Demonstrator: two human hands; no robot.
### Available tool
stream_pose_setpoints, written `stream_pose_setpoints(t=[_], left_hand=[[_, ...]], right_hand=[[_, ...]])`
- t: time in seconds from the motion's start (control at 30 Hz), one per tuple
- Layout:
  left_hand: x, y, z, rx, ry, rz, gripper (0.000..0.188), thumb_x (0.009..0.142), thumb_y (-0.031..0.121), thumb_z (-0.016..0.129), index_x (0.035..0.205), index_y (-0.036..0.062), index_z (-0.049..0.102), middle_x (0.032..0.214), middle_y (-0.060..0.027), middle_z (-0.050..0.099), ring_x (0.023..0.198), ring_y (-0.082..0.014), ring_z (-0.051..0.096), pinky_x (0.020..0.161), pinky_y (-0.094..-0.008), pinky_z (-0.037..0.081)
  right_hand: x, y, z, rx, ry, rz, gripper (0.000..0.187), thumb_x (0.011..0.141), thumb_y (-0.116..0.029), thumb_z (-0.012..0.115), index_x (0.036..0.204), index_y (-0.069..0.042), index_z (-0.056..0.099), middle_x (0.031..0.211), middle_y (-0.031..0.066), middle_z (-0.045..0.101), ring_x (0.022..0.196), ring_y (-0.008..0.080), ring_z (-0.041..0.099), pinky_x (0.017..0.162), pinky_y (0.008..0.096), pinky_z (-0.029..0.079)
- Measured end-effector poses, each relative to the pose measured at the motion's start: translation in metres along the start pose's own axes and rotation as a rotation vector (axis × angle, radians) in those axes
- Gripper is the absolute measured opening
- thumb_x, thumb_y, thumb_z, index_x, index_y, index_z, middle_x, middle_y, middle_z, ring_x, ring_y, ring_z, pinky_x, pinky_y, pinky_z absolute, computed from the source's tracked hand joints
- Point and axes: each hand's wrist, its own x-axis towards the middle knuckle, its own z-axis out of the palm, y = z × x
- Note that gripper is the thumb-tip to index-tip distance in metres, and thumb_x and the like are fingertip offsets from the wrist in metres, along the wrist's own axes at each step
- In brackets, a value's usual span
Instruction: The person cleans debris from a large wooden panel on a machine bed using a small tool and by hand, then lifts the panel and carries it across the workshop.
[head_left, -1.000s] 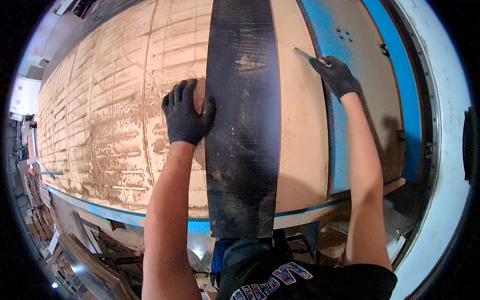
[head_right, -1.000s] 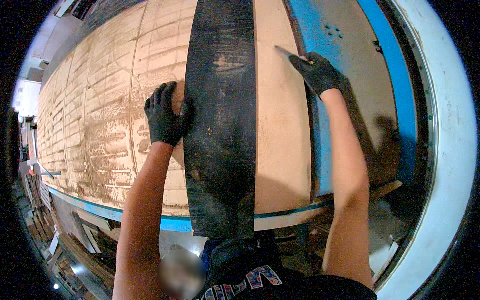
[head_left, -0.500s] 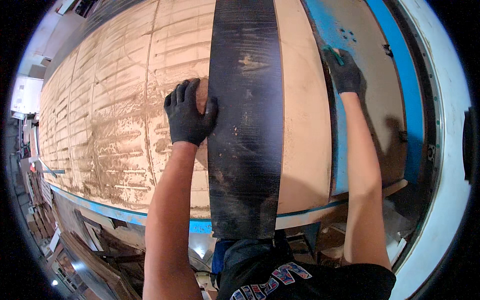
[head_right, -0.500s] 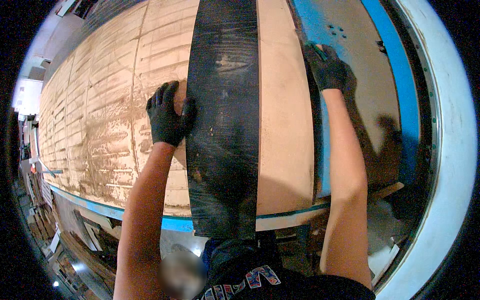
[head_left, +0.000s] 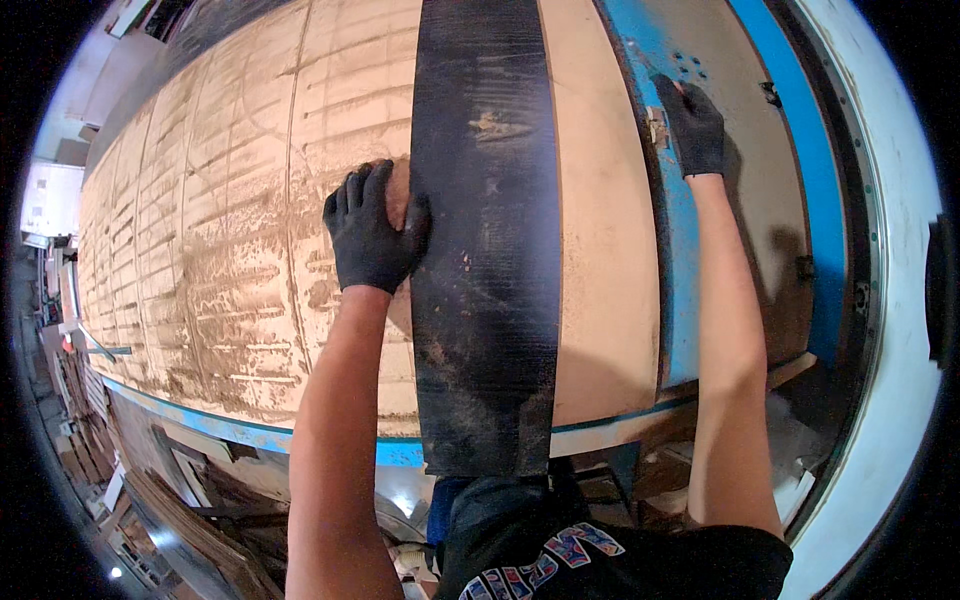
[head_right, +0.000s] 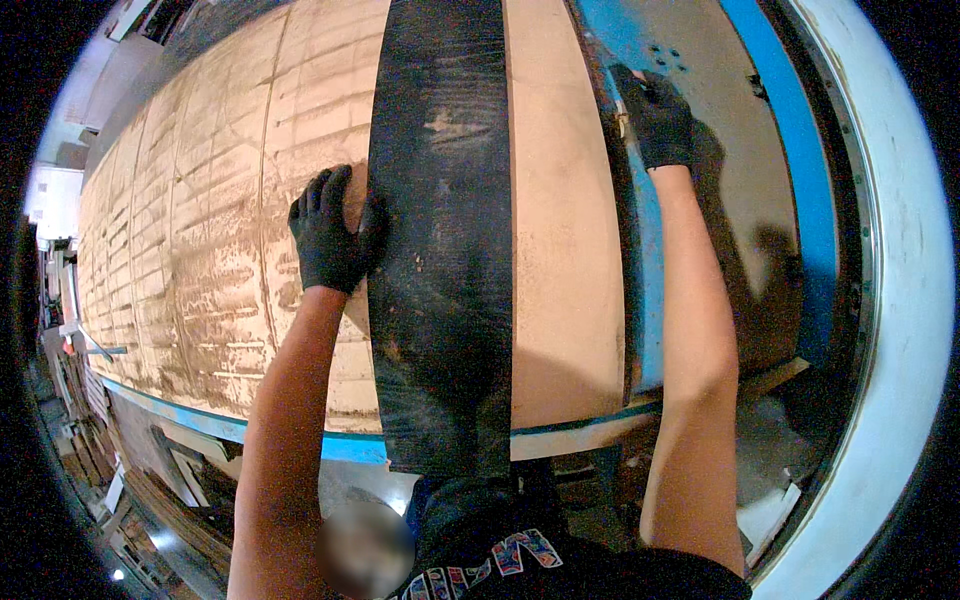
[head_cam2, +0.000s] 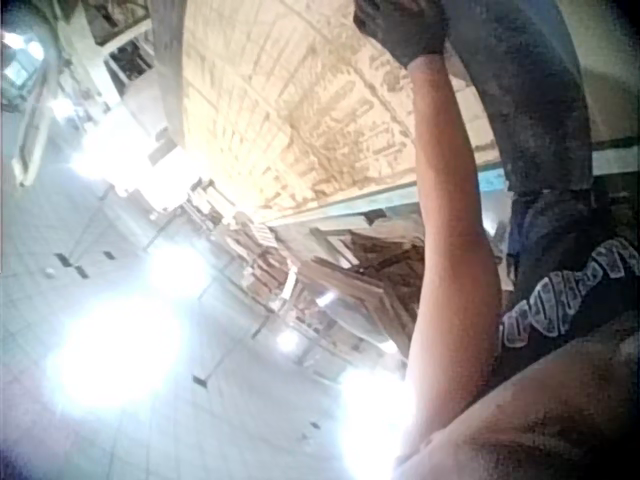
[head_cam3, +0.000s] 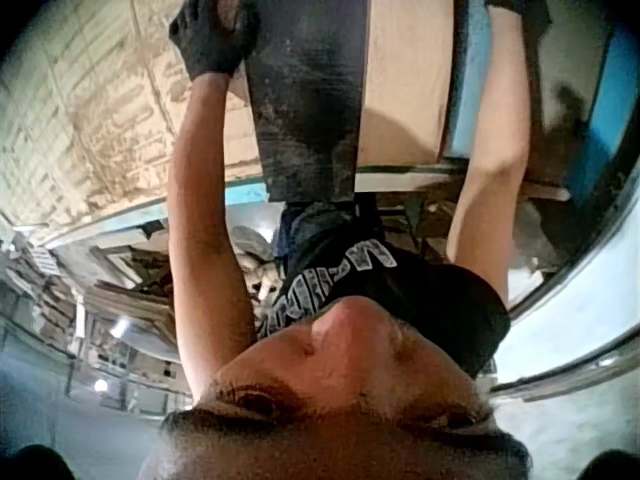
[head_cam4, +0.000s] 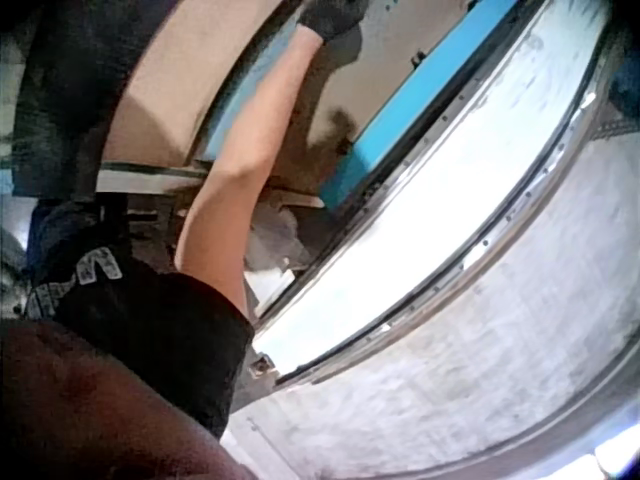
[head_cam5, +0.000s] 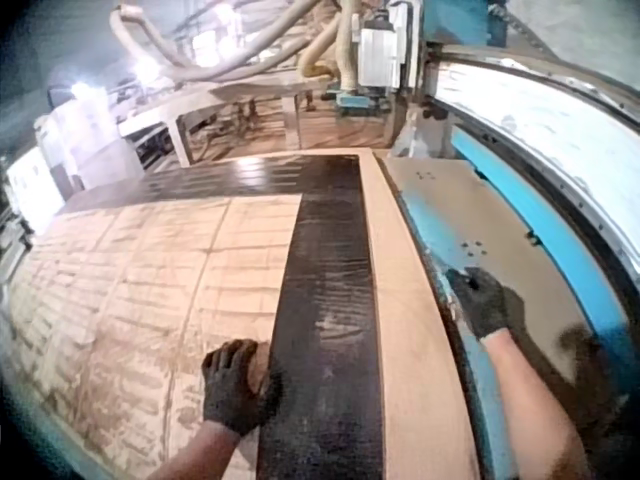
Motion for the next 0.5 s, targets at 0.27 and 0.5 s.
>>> stream_pose_setpoints(t=[0.27, 0.5], left_hand=[[0.001, -0.001, 0.001, -0.005, -0.014, -0.011, 0.058, 0.083, 0.043, 0.061, 0.129, 0.0092, 0.05, 0.129, -0.0171, 0.052, 0.124, -0.0337, 0.045, 0.106, -0.0487, 0.028], [-0.001, -0.003, 0.002, -0.001, -0.004, -0.004, 0.055, 0.084, 0.041, 0.061, 0.128, 0.009, 0.051, 0.129, -0.0168, 0.053, 0.123, -0.0332, 0.046, 0.105, -0.0475, 0.029]], right_hand=[[0.018, -0.012, -0.001, -0.584, -0.386, 0.119, 0.049, 0.087, -0.047, 0.063, 0.1, -0.001, 0.069, 0.088, 0.0098, 0.068, 0.082, 0.0161, 0.06, 0.081, 0.0314, 0.046], [0.023, -0.007, -0.003, -0.516, -0.425, 0.038, 0.056, 0.086, -0.056, 0.058, 0.094, -0.002, 0.068, 0.078, 0.0159, 0.061, 0.073, 0.0222, 0.054, 0.076, 0.0356, 0.045]])
